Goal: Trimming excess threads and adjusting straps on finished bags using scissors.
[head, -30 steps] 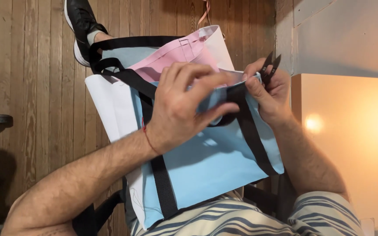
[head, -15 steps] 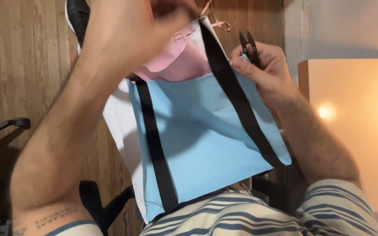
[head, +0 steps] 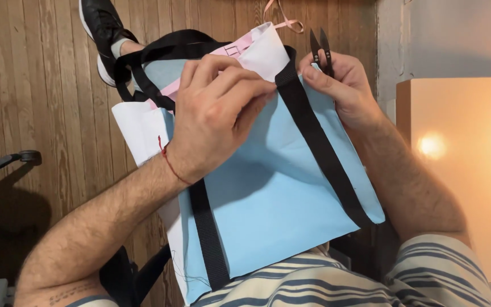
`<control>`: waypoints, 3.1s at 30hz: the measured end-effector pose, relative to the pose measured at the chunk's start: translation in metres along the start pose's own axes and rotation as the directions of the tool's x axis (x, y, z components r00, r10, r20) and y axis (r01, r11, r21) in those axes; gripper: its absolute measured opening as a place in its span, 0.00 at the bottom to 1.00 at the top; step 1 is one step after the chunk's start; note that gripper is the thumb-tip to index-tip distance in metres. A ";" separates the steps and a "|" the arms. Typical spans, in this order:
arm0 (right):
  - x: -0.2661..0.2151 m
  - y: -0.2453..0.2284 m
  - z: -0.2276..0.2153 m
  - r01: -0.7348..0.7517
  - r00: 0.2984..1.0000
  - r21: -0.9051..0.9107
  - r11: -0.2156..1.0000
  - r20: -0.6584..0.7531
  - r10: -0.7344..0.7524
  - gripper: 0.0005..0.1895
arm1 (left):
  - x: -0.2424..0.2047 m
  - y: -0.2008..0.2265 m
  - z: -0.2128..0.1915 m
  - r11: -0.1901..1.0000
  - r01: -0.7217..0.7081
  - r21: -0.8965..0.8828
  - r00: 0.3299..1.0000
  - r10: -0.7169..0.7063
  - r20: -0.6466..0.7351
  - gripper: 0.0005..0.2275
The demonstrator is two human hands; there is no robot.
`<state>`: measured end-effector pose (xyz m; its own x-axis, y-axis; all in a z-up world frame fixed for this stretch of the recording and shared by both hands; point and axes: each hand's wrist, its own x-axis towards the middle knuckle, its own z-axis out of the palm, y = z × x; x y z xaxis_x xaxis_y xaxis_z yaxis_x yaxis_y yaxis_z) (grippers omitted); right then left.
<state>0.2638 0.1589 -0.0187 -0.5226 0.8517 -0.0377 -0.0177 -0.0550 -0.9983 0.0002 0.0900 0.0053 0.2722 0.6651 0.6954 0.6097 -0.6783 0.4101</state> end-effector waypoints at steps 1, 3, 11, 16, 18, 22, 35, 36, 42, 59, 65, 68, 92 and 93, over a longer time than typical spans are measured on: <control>-0.001 0.000 0.000 -0.004 1.000 0.003 1.000 -0.002 0.004 0.09 | 0.000 0.000 0.001 1.000 0.003 -0.003 1.000 -0.003 0.005 0.07; -0.002 -0.004 0.000 0.057 0.998 -0.106 0.993 -0.013 -0.059 0.10 | 0.000 0.000 0.002 1.000 -0.011 0.016 0.999 0.010 0.039 0.06; -0.032 -0.041 -0.003 0.306 0.870 -0.889 0.340 0.116 -0.479 0.18 | -0.005 -0.012 0.003 0.977 -0.188 0.103 0.982 0.188 0.010 0.08; -0.035 -0.064 0.010 0.374 0.842 -0.927 -0.028 0.352 -0.409 0.20 | 0.001 -0.008 -0.006 0.958 -0.231 0.170 0.973 0.225 0.054 0.09; -0.031 -0.069 0.011 0.367 0.853 -0.917 -0.155 0.398 -0.337 0.21 | 0.000 -0.009 -0.005 0.927 -0.278 0.250 0.960 0.278 0.037 0.09; -0.019 -0.075 0.008 0.401 0.834 -0.884 -0.241 0.461 -0.302 0.21 | 0.005 -0.006 -0.009 0.856 -0.356 0.375 0.923 0.386 -0.005 0.09; 0.022 -0.094 0.015 0.607 0.639 -0.625 -0.492 0.751 -0.165 0.20 | 0.010 0.002 -0.015 0.794 -0.389 0.468 0.906 0.422 0.036 0.08; 0.025 -0.095 0.017 0.632 0.605 -0.599 -0.492 0.778 -0.170 0.19 | 0.013 0.005 -0.016 0.788 -0.375 0.488 0.908 0.419 0.020 0.08; 0.036 -0.066 -0.018 0.688 0.632 -0.670 -0.279 0.742 -0.222 0.17 | 0.006 -0.015 -0.027 0.811 -0.332 0.482 0.918 0.395 -0.031 0.07; 0.019 -0.060 -0.010 0.485 0.860 -0.499 0.718 0.420 -0.290 0.19 | 0.039 0.009 0.001 0.979 0.199 -0.047 0.935 -0.176 0.309 0.14; 0.005 -0.073 0.008 0.607 0.788 -0.432 0.667 0.436 -0.435 0.23 | 0.017 0.007 0.025 0.736 0.494 -0.463 0.863 -0.352 0.362 0.12; -0.005 -0.068 0.013 0.665 0.747 -0.513 0.543 0.429 -0.508 0.23 | 0.005 0.018 0.019 0.879 0.189 -0.438 0.980 -0.196 0.030 0.11; -0.040 -0.013 -0.010 0.714 0.127 -0.568 -0.409 0.680 -0.722 0.14 | -0.006 0.071 -0.103 0.994 -0.023 -0.111 0.864 0.076 0.498 0.21; -0.040 -0.014 -0.010 0.713 0.095 -0.529 -0.459 0.722 -0.685 0.11 | 0.016 0.071 -0.096 0.989 0.101 -0.107 0.941 -0.059 0.334 0.23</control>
<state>0.2932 0.1307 -0.0034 -0.6532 -0.2580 0.7119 0.0864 0.9086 0.4085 -0.0233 0.0227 0.1022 0.4684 0.7703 0.4327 0.5505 -0.6375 0.5390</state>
